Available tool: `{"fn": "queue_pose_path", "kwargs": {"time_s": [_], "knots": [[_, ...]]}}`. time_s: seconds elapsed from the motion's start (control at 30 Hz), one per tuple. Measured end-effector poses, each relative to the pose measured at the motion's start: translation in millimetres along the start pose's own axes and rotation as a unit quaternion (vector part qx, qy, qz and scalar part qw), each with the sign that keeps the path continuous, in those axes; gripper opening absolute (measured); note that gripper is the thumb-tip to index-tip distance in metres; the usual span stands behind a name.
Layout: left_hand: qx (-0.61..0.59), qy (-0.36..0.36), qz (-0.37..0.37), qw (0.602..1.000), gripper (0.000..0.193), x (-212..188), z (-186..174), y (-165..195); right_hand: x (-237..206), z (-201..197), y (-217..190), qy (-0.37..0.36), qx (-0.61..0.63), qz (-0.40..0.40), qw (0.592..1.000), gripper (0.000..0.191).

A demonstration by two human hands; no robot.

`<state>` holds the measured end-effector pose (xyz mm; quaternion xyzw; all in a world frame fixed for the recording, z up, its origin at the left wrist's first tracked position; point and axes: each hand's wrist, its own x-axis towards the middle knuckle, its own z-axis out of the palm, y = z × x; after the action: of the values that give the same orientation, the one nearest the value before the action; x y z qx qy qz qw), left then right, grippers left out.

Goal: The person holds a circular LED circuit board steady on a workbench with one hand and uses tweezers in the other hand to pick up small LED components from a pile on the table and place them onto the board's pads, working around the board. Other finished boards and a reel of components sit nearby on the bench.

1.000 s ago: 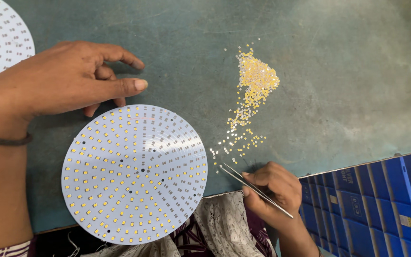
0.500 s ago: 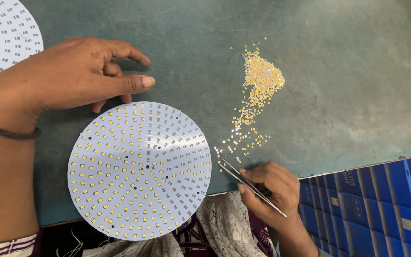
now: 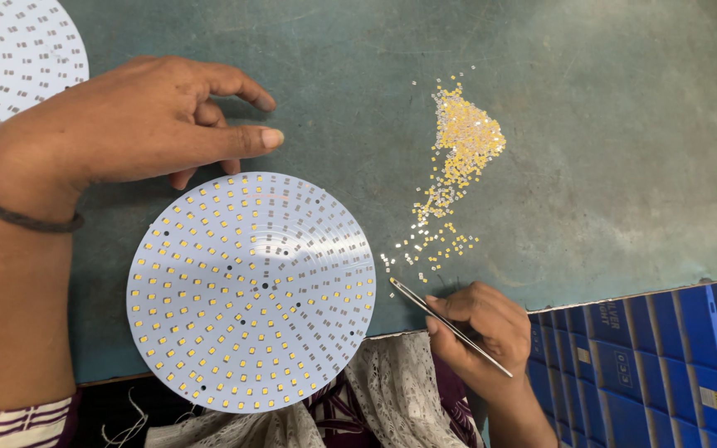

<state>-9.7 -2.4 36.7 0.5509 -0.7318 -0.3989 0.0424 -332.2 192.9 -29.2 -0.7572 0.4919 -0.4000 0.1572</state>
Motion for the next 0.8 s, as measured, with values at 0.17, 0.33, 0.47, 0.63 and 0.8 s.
{"fn": "queue_pose_path", "kwargs": {"time_s": [0.17,0.33,0.47,0.63,0.8], "knots": [[-0.019,0.002,0.033,0.999,0.063,-0.9,-0.9,-3.8,5.8,-0.4,3.6,-0.088,0.084,-0.063,0.991,0.016],[-0.011,0.009,0.028,0.999,0.063,-2.3,0.0,0.4,6.8,0.2,3.4,-0.092,0.082,-0.064,0.99,0.017],[-0.021,0.01,0.022,0.999,0.063,-3.7,-0.6,2.1,6.6,0.7,3.3,-0.092,0.09,-0.072,0.989,0.019],[-0.021,0.012,0.023,0.999,0.063,-3.1,0.3,0.8,7.7,-0.5,3.0,-0.101,0.082,-0.081,0.988,0.018],[-0.018,0.012,0.027,0.999,0.063,-1.4,0.5,-0.5,8.2,-2.6,2.1,-0.083,0.072,-0.036,0.993,0.017]]}}
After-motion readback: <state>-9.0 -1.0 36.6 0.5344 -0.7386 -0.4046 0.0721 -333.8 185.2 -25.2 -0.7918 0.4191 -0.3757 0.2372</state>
